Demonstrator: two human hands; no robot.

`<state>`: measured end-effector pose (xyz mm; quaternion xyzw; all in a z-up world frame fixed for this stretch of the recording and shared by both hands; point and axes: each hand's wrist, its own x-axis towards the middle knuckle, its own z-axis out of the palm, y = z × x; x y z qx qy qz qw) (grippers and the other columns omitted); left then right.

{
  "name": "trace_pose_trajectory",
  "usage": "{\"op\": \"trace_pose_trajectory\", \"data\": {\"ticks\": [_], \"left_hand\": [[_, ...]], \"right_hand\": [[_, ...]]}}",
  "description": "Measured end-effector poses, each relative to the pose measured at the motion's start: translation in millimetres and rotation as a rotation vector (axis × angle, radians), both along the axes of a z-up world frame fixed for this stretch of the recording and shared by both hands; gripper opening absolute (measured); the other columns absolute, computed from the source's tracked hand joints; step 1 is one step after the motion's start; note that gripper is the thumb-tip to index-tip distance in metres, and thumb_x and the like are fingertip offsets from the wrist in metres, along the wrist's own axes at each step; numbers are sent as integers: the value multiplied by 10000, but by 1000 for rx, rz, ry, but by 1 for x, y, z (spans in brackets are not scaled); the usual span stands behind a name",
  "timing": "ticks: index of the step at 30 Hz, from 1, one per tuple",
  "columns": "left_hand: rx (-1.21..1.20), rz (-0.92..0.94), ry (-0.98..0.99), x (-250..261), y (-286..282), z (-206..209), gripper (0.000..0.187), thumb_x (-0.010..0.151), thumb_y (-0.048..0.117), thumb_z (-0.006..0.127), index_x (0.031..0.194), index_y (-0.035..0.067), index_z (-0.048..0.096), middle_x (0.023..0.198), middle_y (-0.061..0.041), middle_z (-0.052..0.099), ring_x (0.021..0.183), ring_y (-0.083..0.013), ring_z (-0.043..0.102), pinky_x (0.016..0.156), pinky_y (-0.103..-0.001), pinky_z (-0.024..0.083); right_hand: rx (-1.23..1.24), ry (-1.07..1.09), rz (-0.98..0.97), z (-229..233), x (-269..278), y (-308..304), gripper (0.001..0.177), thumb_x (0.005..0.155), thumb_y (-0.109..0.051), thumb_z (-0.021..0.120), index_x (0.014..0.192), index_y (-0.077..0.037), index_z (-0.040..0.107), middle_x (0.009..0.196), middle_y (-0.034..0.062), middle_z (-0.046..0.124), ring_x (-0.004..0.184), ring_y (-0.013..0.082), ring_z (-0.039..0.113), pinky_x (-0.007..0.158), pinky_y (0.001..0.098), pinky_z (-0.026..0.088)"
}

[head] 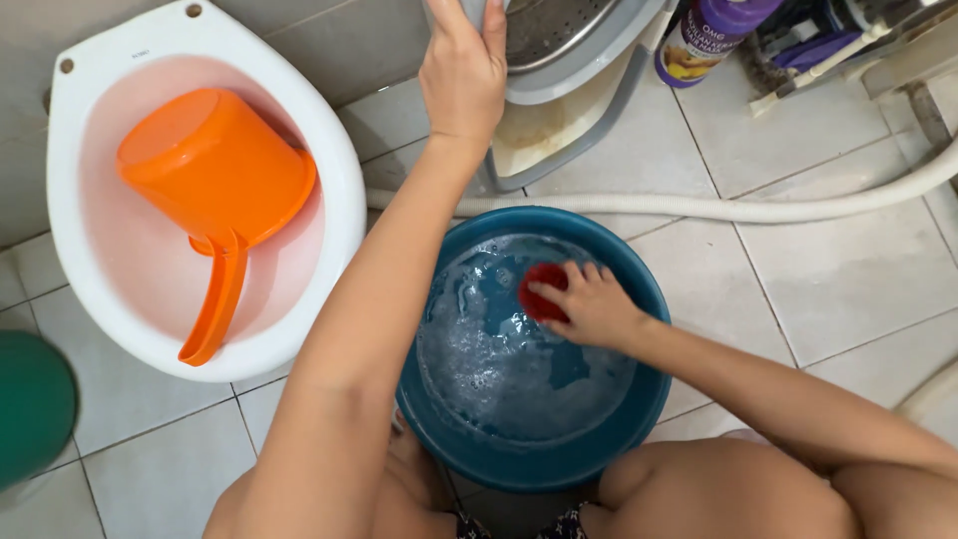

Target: The person cleans a portable washing machine in a bathroom. They use a red scrub brush and soapy water from a blue basin to scrub the exterior and interior of the machine, repeatedly dipping the brush and rinsing it.

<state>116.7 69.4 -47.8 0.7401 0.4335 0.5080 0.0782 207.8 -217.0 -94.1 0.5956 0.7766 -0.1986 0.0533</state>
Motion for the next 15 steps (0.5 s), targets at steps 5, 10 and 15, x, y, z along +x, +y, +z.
{"op": "trace_pose_trajectory", "data": {"ticks": [5,10,15], "left_hand": [[-41,43,-36,12,-18,4,588,1097,397,508,1421,-51,308,975,-259,703,864,-477,669,710,-537,535],[8,18,-23,10,-19,12,500,1109,375,527,1367,-18,358,961,-258,700,832,-477,671,690,-533,533],[43,22,-21,14,-26,16,383,1112,336,561,1228,8,401,846,-251,674,782,-485,665,658,-544,512]], "right_hand": [[-454,501,-299,-11,6,2,607,898,-426,704,1455,-258,535,1359,223,516,1226,400,555,1048,446,478],[-90,1268,-654,-7,49,66,492,990,-245,650,1425,-26,578,1308,154,665,1173,193,640,1006,339,516],[-69,1012,-884,-69,62,159,658,867,-252,615,1496,-104,491,1171,243,738,920,296,710,846,428,603]]}}
